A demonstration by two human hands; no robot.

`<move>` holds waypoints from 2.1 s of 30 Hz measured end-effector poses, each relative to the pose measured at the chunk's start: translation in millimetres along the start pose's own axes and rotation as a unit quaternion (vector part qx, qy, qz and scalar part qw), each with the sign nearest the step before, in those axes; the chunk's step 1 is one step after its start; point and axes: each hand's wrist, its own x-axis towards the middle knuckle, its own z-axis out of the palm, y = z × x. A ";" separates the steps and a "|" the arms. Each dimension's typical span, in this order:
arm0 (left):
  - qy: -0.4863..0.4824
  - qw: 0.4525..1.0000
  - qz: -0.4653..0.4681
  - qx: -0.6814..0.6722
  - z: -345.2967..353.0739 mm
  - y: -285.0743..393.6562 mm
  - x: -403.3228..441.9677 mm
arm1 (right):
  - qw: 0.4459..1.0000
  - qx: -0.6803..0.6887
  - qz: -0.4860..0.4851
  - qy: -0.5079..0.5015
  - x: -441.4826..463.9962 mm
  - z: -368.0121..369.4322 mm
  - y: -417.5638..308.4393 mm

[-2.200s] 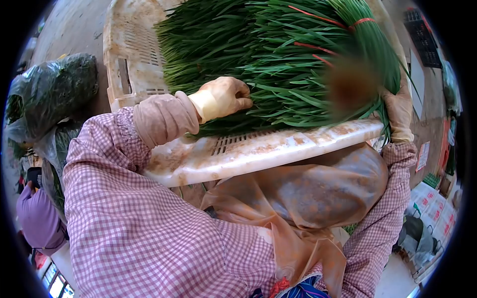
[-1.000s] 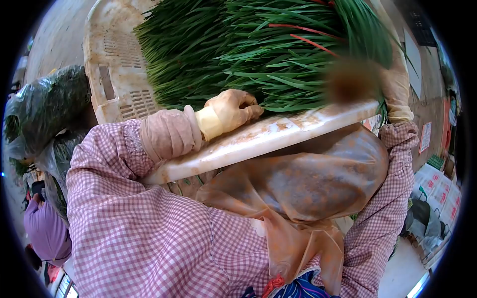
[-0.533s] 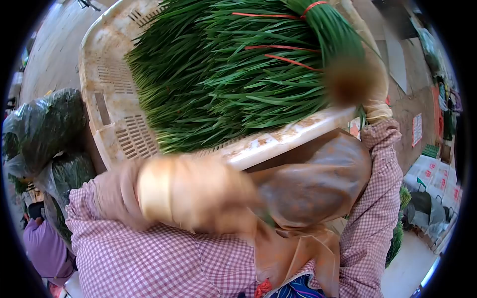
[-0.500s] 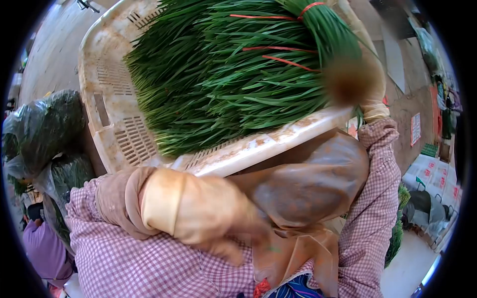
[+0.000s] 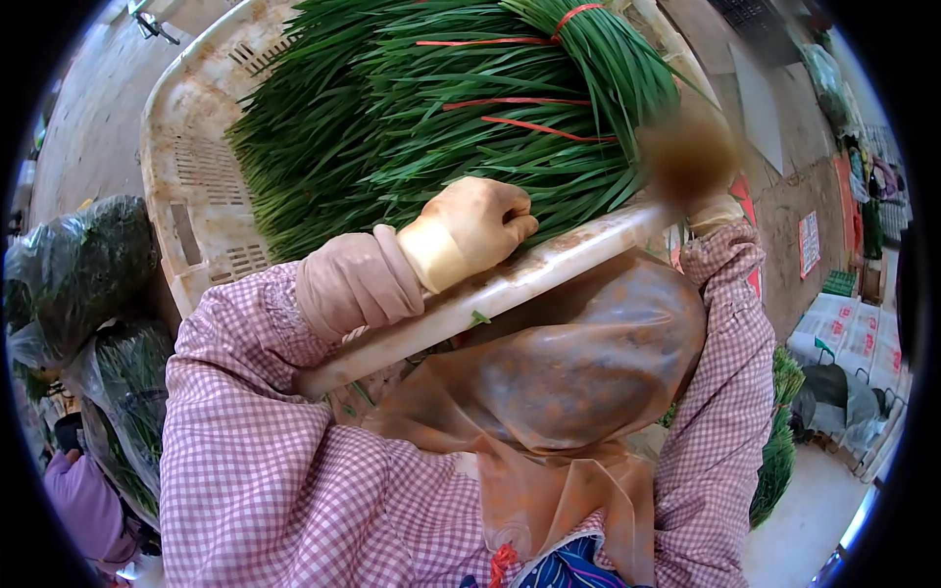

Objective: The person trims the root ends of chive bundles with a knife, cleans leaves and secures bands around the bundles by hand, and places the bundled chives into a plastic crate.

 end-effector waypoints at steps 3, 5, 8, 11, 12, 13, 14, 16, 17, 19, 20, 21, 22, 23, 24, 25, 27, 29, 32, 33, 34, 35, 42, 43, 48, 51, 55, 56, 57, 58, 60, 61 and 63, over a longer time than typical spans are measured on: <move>-0.005 0.997 0.001 -0.081 -10.8 -6.1 -11.9 | 1.000 -0.001 -0.028 0.008 0.2 0.1 0.4; -0.055 0.992 -0.007 -0.118 -30.1 -1.0 -33.3 | 1.000 -0.007 0.001 0.005 -1.3 -3.5 -5.5; -0.215 0.955 0.077 -0.189 -64.7 13.6 -74.9 | 1.000 0.014 -0.002 0.016 -2.2 -2.6 -3.9; -0.019 0.947 0.318 0.040 -56.8 12.8 -83.0 | 0.997 0.054 0.048 0.020 -3.3 -15.1 -18.7; -0.036 0.943 0.329 0.034 -44.2 5.8 -82.8 | 0.996 0.058 0.062 -0.001 -2.3 -16.9 -20.1; -0.058 0.943 0.313 0.098 -29.7 4.2 -95.1 | 0.996 0.082 -0.012 0.039 2.5 3.1 8.3; -0.095 0.935 0.308 0.146 -25.8 12.5 -102.5 | 0.995 0.091 -0.012 0.040 5.2 4.5 11.0; -0.124 0.927 0.296 0.195 -25.5 19.4 -115.6 | 0.994 0.101 -0.021 0.042 1.5 -0.3 2.2; -0.119 0.934 0.323 0.092 -27.7 19.8 -121.2 | 0.993 0.111 -0.010 0.040 -0.5 -5.6 -3.5; -0.110 0.931 0.347 -0.005 -46.2 23.7 -125.7 | 0.991 0.127 -0.002 0.041 -1.2 -7.0 -10.3; -0.189 0.961 0.152 -0.133 -62.2 24.3 -127.5 | 0.984 0.172 0.024 0.039 -2.4 -4.6 -9.1; -0.256 0.931 -0.051 -0.257 -73.4 25.4 -126.0 | 0.975 0.215 0.049 0.035 -3.6 -3.9 -8.5; -0.073 0.983 -0.014 -0.166 -67.6 14.6 -118.2 | 0.974 0.218 0.053 0.034 -4.5 -5.6 -10.2; -0.036 0.980 -0.120 -0.154 -73.0 3.9 -108.8 | 0.974 0.217 0.052 0.037 -5.3 -4.5 -8.5; 0.044 0.990 -0.112 -0.078 -74.5 -7.4 -101.4 | 0.975 0.213 0.050 0.034 -4.5 -1.5 -5.0; 0.085 0.993 -0.077 -0.032 -74.0 -19.9 -91.5 | 0.976 0.210 0.047 0.032 -2.3 -2.9 -6.0; 0.122 0.992 0.037 0.013 -73.5 -30.9 -71.8 | 0.974 0.219 0.047 0.029 -4.6 -7.2 -4.3; 0.120 0.992 0.044 0.010 -66.1 -20.1 -56.5 | 0.984 0.169 0.001 0.055 -0.9 -2.7 0.7; 0.033 0.978 0.036 0.204 -62.3 -24.3 -40.0 | 0.976 0.215 0.035 0.003 0.0 -16.7 -19.6; -0.047 0.977 0.016 0.206 -65.8 -21.0 -42.1 | 0.984 0.170 0.053 -0.010 -2.6 -23.0 -22.1; -0.045 0.987 0.023 0.155 -78.3 -11.2 -58.0 | 0.982 0.186 0.038 -0.014 -3.8 -24.9 -20.2; -0.043 0.993 0.023 0.104 -90.7 -3.0 -81.0 | 0.978 0.207 0.021 -0.024 -2.0 -21.0 -14.5; 0.054 0.969 -0.062 0.233 -72.6 -25.1 -213.3 | 0.971 0.239 0.001 -0.008 3.3 -3.0 4.8; 0.031 0.963 -0.110 0.244 -65.0 -20.6 -220.8 | 0.967 0.255 -0.015 -0.012 5.5 1.7 9.6; 0.361 0.888 0.040 0.281 -20.6 -43.6 -224.8 | 0.974 0.224 -0.014 0.019 3.7 9.5 21.5; 0.364 0.889 0.026 0.275 -18.6 -44.6 -224.4 | 0.975 0.223 -0.002 0.022 6.6 15.5 22.5; 0.376 0.886 0.034 0.269 -20.5 -41.7 -222.8 | 0.965 0.261 -0.017 0.017 7.5 16.6 26.3; 0.376 0.886 0.033 0.269 -20.0 -41.3 -223.4 | 0.967 0.254 -0.014 0.012 8.5 17.8 28.7; 0.371 0.889 0.021 0.268 -19.2 -40.9 -223.5 | 0.969 0.246 -0.010 0.008 9.0 18.1 31.4; 0.366 0.891 0.011 0.267 -19.2 -40.8 -223.2 | 0.969 0.245 -0.010 0.009 9.9 20.0 36.2; 0.365 0.892 0.013 0.267 -19.3 -40.7 -223.3 | 0.973 0.229 -0.019 0.011 10.2 22.1 41.9; 0.364 0.892 0.013 0.269 -19.2 -40.6 -223.4 | 0.973 0.229 -0.020 0.013 10.1 22.5 42.0; 0.374 0.889 0.027 0.262 -20.0 -40.5 -223.7 | 0.972 0.234 -0.002 0.011 9.6 22.5 38.8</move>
